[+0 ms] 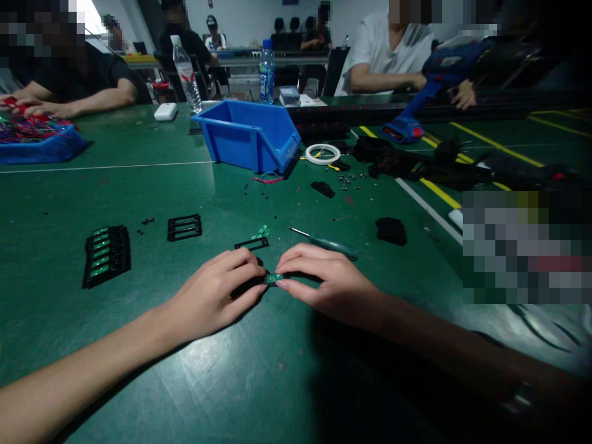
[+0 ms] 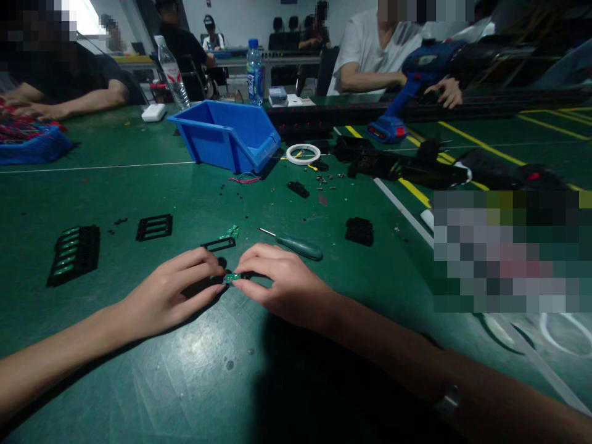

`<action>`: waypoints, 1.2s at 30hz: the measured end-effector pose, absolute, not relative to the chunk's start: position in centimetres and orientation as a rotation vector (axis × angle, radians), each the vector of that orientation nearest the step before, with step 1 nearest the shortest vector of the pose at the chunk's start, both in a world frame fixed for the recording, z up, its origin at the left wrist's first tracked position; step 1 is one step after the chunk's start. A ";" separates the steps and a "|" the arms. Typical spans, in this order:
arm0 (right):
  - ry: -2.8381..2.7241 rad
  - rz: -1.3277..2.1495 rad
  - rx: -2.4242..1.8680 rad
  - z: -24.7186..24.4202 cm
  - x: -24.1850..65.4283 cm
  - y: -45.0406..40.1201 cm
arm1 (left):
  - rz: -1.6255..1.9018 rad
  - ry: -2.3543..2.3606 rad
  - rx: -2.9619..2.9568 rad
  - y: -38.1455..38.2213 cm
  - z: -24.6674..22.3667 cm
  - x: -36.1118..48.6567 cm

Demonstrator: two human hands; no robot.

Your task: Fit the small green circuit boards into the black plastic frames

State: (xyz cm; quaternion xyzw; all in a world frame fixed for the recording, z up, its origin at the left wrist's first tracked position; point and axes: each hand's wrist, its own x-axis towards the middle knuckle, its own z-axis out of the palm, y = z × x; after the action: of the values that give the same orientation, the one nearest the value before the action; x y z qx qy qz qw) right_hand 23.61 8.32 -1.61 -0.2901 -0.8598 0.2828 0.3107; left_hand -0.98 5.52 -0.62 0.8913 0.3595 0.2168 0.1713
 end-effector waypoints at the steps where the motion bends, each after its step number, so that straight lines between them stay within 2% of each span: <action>1: -2.273 0.749 -0.765 -1.6 23.6 8.3 | 0.616 1.022 2.531 5.5 -0.6 -1.0; 14: -2.278 0.737 -0.793 -1.2 24.1 7.9 | 0.632 1.040 2.525 5.5 -0.6 -1.0; 22: -2.367 0.556 -0.677 -0.9 25.2 7.5 | 0.837 0.928 2.577 5.2 -0.4 -1.2; 26: -2.457 0.435 -0.696 -1.2 25.2 7.5 | 0.810 0.898 2.710 5.0 -0.6 -1.5; 36: -2.486 0.384 -0.733 -1.5 25.0 7.5 | 0.709 0.929 2.830 4.9 -0.7 -1.5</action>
State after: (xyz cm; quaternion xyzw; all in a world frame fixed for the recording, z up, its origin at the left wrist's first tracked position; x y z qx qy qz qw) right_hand 25.05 7.53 -1.48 -0.2703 -0.9167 0.1417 0.2578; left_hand -1.50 4.94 -0.72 0.9236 0.3032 0.2313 0.0398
